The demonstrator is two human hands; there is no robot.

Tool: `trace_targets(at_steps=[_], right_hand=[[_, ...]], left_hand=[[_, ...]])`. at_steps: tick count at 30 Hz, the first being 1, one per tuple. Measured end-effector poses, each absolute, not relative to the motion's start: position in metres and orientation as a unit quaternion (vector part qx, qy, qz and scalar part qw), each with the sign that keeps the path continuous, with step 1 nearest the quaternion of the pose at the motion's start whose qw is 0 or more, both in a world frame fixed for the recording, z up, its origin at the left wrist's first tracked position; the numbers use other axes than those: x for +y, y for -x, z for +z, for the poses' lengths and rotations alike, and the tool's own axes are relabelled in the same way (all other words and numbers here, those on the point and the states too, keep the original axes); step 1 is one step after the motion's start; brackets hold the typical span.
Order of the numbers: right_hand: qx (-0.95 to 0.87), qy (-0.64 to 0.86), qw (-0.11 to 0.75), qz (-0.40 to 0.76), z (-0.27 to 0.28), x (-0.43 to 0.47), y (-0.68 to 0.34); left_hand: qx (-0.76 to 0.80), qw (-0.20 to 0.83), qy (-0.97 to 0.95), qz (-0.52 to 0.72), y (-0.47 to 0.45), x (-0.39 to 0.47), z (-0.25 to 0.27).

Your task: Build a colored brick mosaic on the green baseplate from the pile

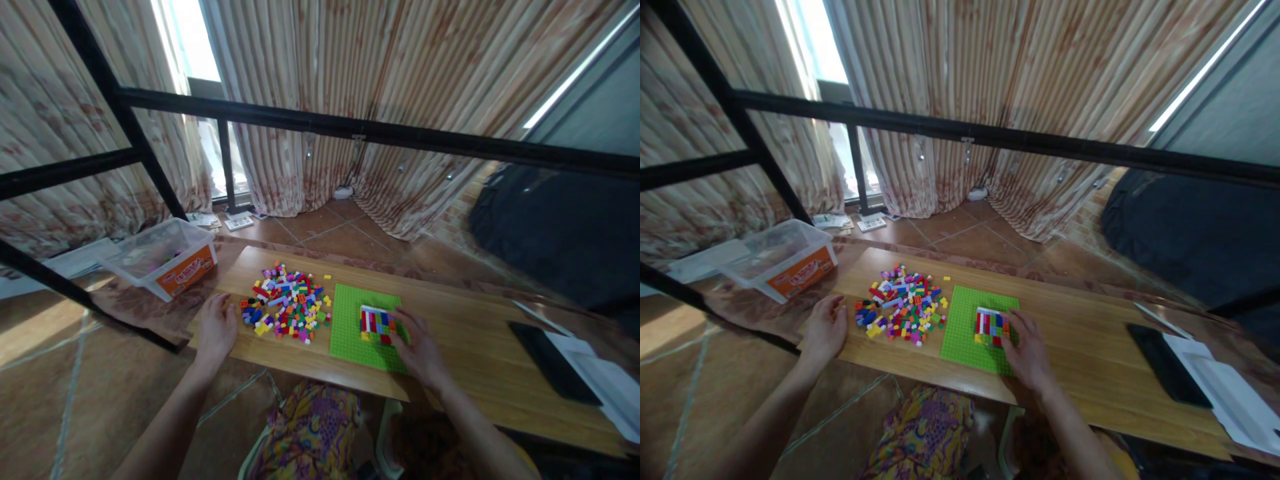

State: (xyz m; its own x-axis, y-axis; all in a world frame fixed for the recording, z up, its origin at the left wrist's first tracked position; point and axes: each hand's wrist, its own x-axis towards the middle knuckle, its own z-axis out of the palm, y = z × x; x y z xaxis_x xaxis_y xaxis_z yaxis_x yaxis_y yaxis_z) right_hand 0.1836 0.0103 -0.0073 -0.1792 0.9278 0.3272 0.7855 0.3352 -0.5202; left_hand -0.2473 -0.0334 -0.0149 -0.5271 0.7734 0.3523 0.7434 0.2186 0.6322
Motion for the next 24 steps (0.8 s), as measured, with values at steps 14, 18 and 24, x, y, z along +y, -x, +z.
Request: trace_targets(at_steps=[14, 18, 24], right_hand=[[-0.782, 0.546, 0.201, 0.222, 0.006, 0.027, -0.179], [-0.746, 0.606, 0.219, 0.167, -0.004, 0.005, -0.186], [-0.684, 0.687, 0.225, 0.098, -0.015, -0.025, -0.185]], left_hand=[[0.753, 0.025, -0.519, 0.405, 0.235, -0.016, -0.026], [0.752, 0.019, -0.519, 0.407, 0.234, -0.016, -0.024], [0.759, 0.022, -0.524, 0.386, 0.233, -0.015, -0.021]])
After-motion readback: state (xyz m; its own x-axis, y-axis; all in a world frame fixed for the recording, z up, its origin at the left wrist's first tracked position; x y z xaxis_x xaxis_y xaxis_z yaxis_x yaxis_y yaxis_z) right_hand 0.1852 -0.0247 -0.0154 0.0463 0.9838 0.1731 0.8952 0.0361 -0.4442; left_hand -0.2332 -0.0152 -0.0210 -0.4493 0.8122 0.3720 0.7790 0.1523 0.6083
